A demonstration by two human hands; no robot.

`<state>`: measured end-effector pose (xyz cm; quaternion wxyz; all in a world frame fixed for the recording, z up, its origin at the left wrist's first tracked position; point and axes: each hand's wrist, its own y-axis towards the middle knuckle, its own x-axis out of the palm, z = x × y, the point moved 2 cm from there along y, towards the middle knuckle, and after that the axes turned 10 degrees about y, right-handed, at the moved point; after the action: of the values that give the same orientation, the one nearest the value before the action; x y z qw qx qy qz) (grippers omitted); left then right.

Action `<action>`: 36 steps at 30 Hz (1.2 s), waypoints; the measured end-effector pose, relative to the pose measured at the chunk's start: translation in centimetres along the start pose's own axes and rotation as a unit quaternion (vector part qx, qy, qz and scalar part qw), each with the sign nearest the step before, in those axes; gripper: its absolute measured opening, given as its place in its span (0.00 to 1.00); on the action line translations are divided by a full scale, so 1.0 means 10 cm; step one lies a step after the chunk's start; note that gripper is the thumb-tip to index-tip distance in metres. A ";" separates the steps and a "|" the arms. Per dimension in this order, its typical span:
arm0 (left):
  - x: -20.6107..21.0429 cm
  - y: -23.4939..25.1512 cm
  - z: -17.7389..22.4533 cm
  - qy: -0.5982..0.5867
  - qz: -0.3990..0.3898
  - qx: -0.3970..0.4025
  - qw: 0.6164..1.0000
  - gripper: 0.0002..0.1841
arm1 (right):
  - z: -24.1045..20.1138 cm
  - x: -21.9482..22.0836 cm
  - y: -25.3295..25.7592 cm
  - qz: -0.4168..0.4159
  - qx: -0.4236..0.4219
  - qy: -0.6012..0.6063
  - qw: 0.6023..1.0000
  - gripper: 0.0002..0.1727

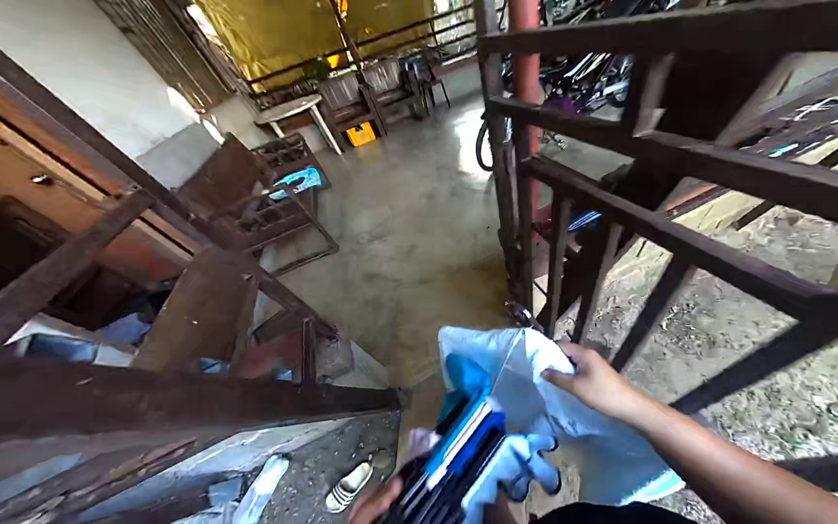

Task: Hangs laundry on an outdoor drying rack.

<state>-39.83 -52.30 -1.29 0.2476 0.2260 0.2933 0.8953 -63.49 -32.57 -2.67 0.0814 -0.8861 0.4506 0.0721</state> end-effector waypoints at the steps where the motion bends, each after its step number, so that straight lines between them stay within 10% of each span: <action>1: 0.11 0.19 -0.21 -0.032 -0.010 -0.004 0.999 0.19 | -0.10 0.01 0.15 0.013 -0.012 0.010 1.000 0.19; 10: 1.19 1.77 -1.42 -0.201 -0.096 -0.106 0.969 0.22 | -1.22 0.07 1.41 0.057 -0.044 0.000 0.997 0.21; 22: 1.97 3.40 -2.40 -0.252 -0.201 -0.142 0.936 0.23 | -1.48 -0.11 3.09 0.081 0.009 0.050 0.995 0.23; 36: 1.97 5.05 -2.92 -0.220 -0.198 -0.145 0.944 0.21 | -1.64 -0.56 4.15 0.095 -0.047 0.038 0.994 0.21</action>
<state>-86.82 -88.62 14.78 0.5083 0.3166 0.1371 0.7891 -99.49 -55.71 11.21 0.0157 -0.8443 0.5314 0.0670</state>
